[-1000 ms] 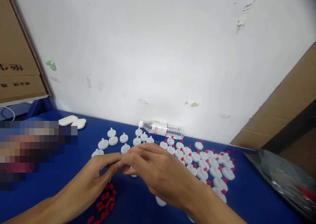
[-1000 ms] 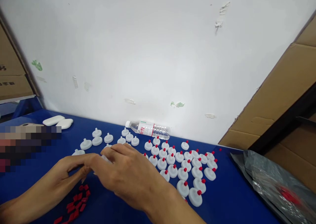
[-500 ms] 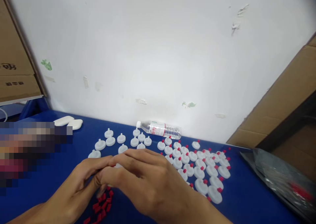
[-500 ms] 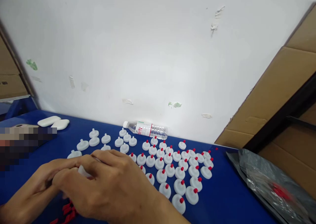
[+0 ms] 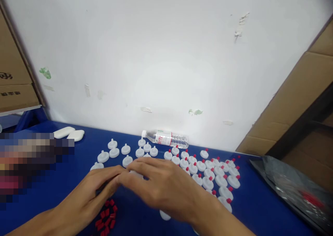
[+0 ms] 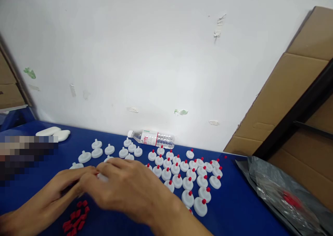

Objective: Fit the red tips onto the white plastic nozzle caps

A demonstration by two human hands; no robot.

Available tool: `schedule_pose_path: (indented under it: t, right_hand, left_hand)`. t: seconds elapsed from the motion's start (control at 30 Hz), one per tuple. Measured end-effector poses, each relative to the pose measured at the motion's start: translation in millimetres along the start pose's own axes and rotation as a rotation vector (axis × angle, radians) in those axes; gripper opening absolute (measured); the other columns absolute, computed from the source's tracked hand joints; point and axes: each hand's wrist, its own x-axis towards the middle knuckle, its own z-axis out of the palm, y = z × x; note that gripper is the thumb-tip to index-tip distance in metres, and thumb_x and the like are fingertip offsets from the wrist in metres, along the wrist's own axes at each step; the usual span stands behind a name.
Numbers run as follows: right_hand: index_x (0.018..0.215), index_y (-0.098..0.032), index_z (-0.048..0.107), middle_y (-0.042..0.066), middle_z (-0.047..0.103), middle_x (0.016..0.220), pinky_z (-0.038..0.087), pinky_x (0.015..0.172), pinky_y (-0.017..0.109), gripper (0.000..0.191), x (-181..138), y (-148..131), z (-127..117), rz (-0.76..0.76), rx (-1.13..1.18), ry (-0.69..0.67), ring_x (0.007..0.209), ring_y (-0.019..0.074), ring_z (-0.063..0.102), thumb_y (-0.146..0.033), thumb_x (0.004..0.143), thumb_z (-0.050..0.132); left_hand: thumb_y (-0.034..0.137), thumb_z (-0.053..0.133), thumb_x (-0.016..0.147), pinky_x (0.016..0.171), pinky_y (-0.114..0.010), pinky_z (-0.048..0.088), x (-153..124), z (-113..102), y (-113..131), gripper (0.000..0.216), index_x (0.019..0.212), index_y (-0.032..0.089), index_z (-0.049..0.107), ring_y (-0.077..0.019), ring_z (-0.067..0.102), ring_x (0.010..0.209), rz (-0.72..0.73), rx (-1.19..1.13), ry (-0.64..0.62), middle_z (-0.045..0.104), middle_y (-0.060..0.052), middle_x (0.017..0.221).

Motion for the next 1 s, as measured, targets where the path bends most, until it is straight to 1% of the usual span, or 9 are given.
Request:
schedule_pose_path:
  t: [0.07,0.13,0.2,0.27,0.4,0.63,0.8,0.87,1.0]
  right_hand:
    - [0.130,-0.011,0.063,0.010,0.073,0.114,0.060,0.090,0.029,0.034,-7,11,3,0.073,0.061,-0.089,0.105,0.0196,0.068,-0.002,0.104,0.043]
    - [0.135,-0.014,0.062,0.011,0.069,0.124,0.059,0.091,0.032,0.038,-14,23,7,0.245,0.146,-0.096,0.112,0.0216,0.067,-0.002,0.102,0.049]
    - [0.127,-0.017,0.068,0.009,0.068,0.124,0.059,0.090,0.033,0.030,-20,33,11,0.419,0.213,-0.075,0.106,0.0198,0.068,-0.007,0.102,0.056]
    - [0.116,-0.020,0.073,0.005,0.070,0.117,0.058,0.085,0.031,0.017,-25,42,14,0.521,0.243,-0.074,0.096,0.0169,0.070,-0.015,0.103,0.063]
    - [0.105,-0.023,0.076,0.003,0.072,0.111,0.057,0.085,0.031,0.007,-30,50,19,0.622,0.237,-0.099,0.097,0.0177,0.070,-0.023,0.098,0.075]
    - [0.096,-0.020,0.078,0.005,0.074,0.091,0.052,0.090,0.041,0.004,-38,56,32,0.697,0.140,-0.170,0.094,0.0252,0.069,-0.018,0.096,0.075]
    - [0.107,-0.019,0.078,0.007,0.077,0.099,0.051,0.094,0.046,0.011,-41,57,35,0.699,0.123,-0.172,0.099,0.0278,0.070,-0.025,0.098,0.074]
    - [0.110,-0.018,0.076,0.008,0.077,0.103,0.050,0.097,0.046,0.013,-38,53,33,0.689,0.121,-0.150,0.102,0.0268,0.069,-0.024,0.102,0.068]
    - [0.101,-0.021,0.074,0.001,0.076,0.096,0.047,0.102,0.041,0.013,-30,40,29,0.589,0.159,-0.136,0.100,0.0204,0.068,-0.017,0.103,0.062]
  left_hand:
    - [0.045,0.045,0.105,0.080,-0.022,0.058,10,0,5,0.035,0.117,0.027,0.073,-0.0202,0.074,0.085,0.003,-0.017,-0.033,0.080,0.000,0.098]
    - [0.048,0.045,0.107,0.075,-0.021,0.056,16,3,8,0.037,0.121,0.026,0.071,-0.0176,0.071,0.077,-0.053,0.001,0.008,0.078,0.000,0.091]
    - [0.053,0.046,0.106,0.063,-0.021,0.051,18,7,8,0.041,0.127,0.025,0.068,-0.0150,0.064,0.064,-0.117,0.020,0.046,0.073,0.002,0.081]
    - [0.057,0.045,0.106,0.053,-0.021,0.043,18,11,4,0.046,0.132,0.024,0.065,-0.0133,0.056,0.055,-0.154,0.028,0.043,0.069,0.004,0.076]
    - [0.062,0.044,0.105,0.054,-0.023,0.044,20,15,-6,0.050,0.133,0.025,0.065,-0.0134,0.057,0.056,-0.168,0.039,-0.042,0.070,0.003,0.082]
    - [0.059,0.049,0.103,0.058,-0.025,0.042,22,17,-11,0.043,0.124,0.027,0.068,-0.0145,0.056,0.058,-0.184,0.013,-0.080,0.067,0.004,0.080]
    - [0.055,0.050,0.104,0.062,-0.026,0.041,24,16,-11,0.035,0.113,0.028,0.069,-0.0145,0.056,0.061,-0.180,0.013,-0.120,0.068,0.004,0.083]
    - [0.053,0.050,0.105,0.063,-0.026,0.041,24,15,-12,0.032,0.106,0.027,0.069,-0.0144,0.056,0.063,-0.172,0.005,-0.137,0.069,0.004,0.084]
    - [0.049,0.050,0.105,0.066,-0.026,0.040,25,14,-13,0.030,0.099,0.027,0.068,-0.0148,0.058,0.067,-0.138,-0.016,-0.157,0.069,0.004,0.085]
